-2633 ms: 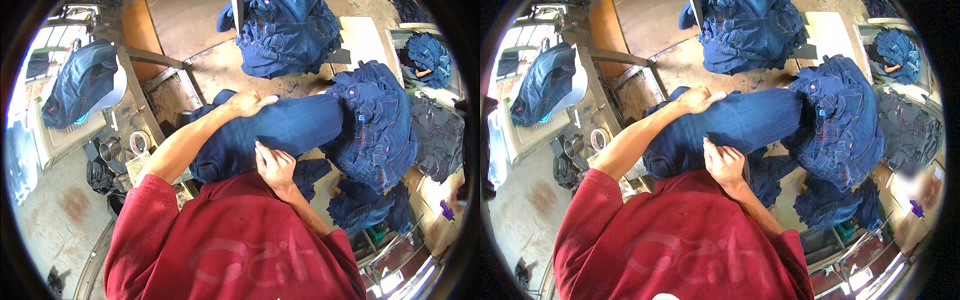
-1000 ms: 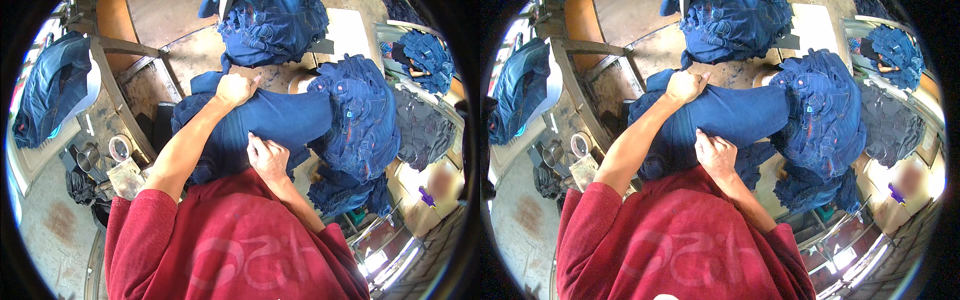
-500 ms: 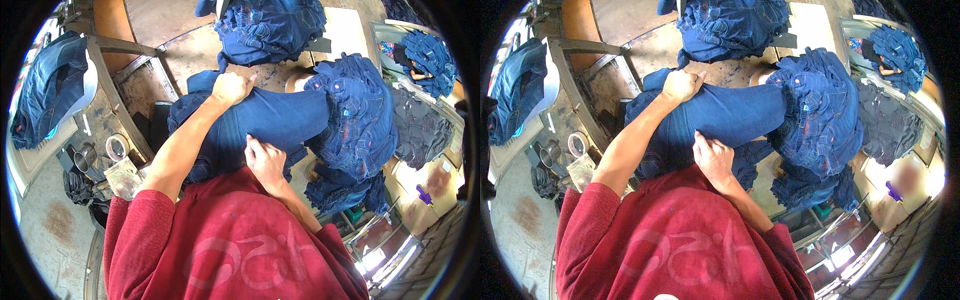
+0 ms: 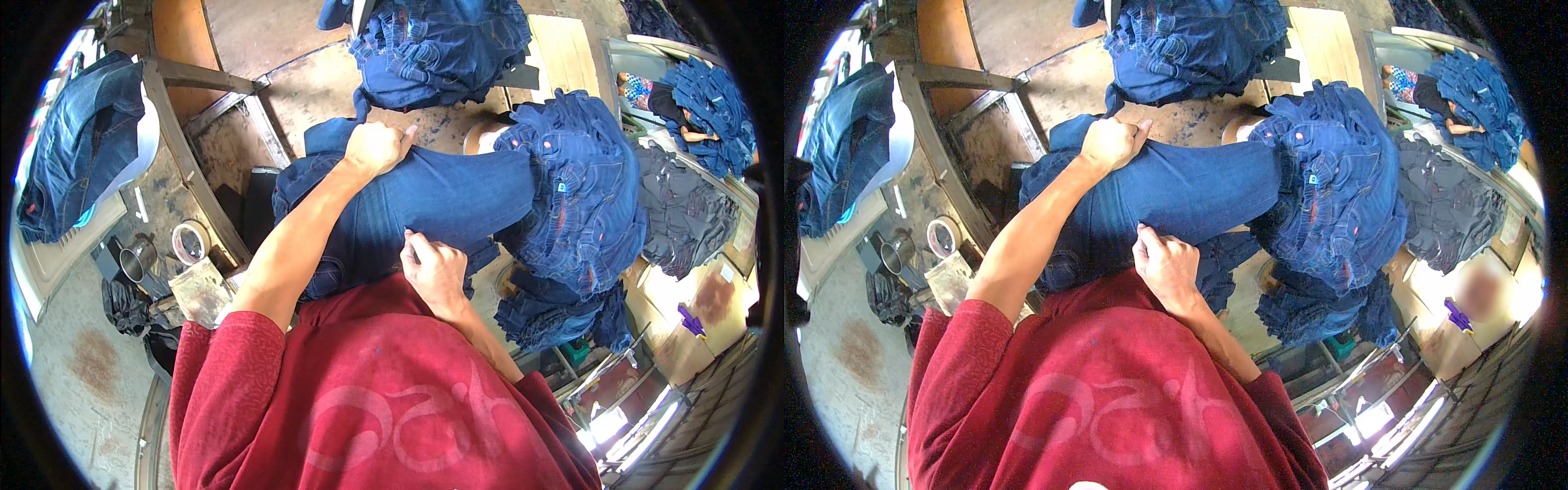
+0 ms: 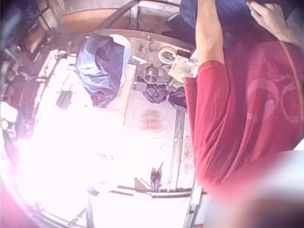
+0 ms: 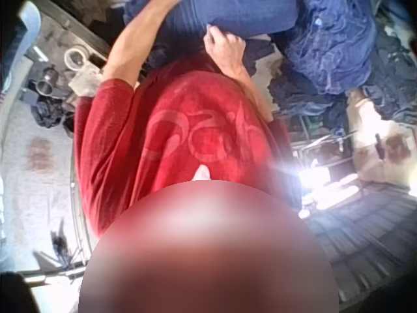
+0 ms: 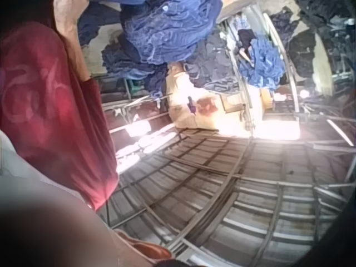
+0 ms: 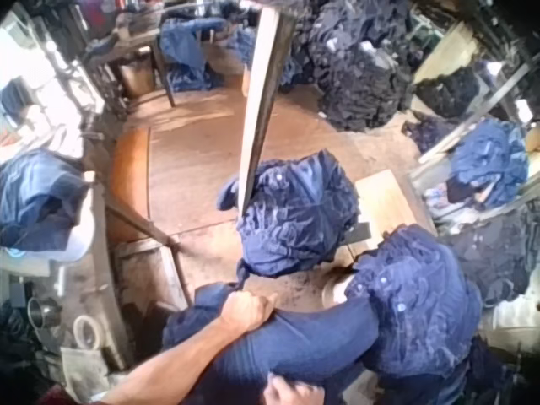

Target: The person repeatedly picks up denim jeans from a pile, pulls out loose threads by hand, and places the jeans back on the pile. The process is repeated for multiple pairs of jeans.

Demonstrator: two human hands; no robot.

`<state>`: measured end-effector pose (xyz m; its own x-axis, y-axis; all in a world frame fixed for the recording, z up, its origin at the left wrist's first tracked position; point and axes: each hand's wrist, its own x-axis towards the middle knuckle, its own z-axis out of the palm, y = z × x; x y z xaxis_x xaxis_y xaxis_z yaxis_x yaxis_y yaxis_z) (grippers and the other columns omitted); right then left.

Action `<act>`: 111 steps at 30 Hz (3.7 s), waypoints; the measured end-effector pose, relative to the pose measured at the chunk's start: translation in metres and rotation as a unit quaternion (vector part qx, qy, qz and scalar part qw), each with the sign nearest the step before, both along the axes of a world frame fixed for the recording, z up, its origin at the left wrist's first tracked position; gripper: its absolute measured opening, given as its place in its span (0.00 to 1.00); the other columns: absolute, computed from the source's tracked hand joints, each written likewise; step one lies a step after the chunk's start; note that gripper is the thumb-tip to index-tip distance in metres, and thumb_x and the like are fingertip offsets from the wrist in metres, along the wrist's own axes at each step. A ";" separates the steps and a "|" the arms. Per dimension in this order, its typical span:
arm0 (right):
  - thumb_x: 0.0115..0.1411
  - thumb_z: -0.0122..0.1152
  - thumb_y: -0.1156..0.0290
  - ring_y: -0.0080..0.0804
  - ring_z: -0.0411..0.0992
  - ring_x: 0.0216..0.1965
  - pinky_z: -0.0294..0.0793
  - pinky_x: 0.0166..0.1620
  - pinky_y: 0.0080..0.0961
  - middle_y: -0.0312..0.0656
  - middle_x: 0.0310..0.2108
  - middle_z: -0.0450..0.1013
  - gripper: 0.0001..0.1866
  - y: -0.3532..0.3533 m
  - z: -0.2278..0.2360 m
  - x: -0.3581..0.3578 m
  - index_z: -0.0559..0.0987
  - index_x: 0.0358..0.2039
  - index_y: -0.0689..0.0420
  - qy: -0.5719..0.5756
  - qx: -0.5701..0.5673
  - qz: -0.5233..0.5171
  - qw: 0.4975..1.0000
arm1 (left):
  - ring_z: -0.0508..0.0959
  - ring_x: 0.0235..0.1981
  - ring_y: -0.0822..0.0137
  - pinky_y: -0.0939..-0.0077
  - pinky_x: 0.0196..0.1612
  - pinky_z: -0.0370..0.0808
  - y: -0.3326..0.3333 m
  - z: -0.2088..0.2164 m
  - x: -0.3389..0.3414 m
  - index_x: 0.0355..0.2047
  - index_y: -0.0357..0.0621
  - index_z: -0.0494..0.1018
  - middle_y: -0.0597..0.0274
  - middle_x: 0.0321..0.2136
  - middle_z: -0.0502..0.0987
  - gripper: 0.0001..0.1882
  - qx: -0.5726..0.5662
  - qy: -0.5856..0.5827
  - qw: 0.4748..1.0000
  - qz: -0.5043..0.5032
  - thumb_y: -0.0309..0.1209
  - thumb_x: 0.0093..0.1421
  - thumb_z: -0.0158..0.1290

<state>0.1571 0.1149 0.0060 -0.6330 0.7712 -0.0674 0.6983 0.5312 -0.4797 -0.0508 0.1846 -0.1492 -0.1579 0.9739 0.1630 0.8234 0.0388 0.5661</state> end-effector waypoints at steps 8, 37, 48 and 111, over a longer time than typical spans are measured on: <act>0.63 0.70 0.72 0.38 0.80 0.20 0.78 0.22 0.36 0.40 0.19 0.79 0.01 0.004 -0.010 -0.002 0.84 0.35 0.52 0.019 0.031 0.013 0.999 | 0.80 0.13 0.47 0.55 0.21 0.79 0.000 0.004 0.000 0.12 0.42 0.79 0.45 0.11 0.76 0.33 -0.021 -0.004 1.000 0.000 0.48 0.72 0.57; 0.70 0.69 0.63 0.43 0.84 0.33 0.84 0.38 0.38 0.48 0.35 0.83 0.17 0.023 0.012 0.045 0.75 0.52 0.57 0.046 -0.155 -0.182 0.970 | 0.65 0.67 0.37 0.38 0.69 0.61 -0.208 0.175 0.003 0.64 0.34 0.66 0.37 0.60 0.71 0.53 -0.130 0.041 0.925 0.356 0.55 0.50 0.78; 0.59 0.77 0.59 0.52 0.85 0.38 0.84 0.42 0.47 0.45 0.37 0.86 0.24 0.017 -0.009 0.013 0.75 0.50 0.49 0.048 -0.143 -0.030 0.988 | 0.86 0.45 0.57 0.62 0.55 0.81 -0.264 0.197 0.045 0.55 0.32 0.77 0.50 0.45 0.85 0.26 -0.136 -0.599 0.592 0.522 0.23 0.54 0.64; 0.63 0.67 0.72 0.37 0.79 0.18 0.78 0.25 0.33 0.40 0.19 0.78 0.09 -0.040 0.114 0.048 0.83 0.44 0.57 0.086 0.092 0.016 0.992 | 0.85 0.50 0.62 0.63 0.61 0.79 -0.202 0.168 0.058 0.56 0.36 0.82 0.58 0.51 0.86 0.30 -0.286 -0.728 0.623 0.026 0.14 0.50 0.65</act>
<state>0.2047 0.0750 0.1205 -0.6478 0.7393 0.1840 0.5958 0.6421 -0.4824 0.0074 -0.0177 0.0184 0.2320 0.7947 -0.5610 -0.5568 0.5814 0.5933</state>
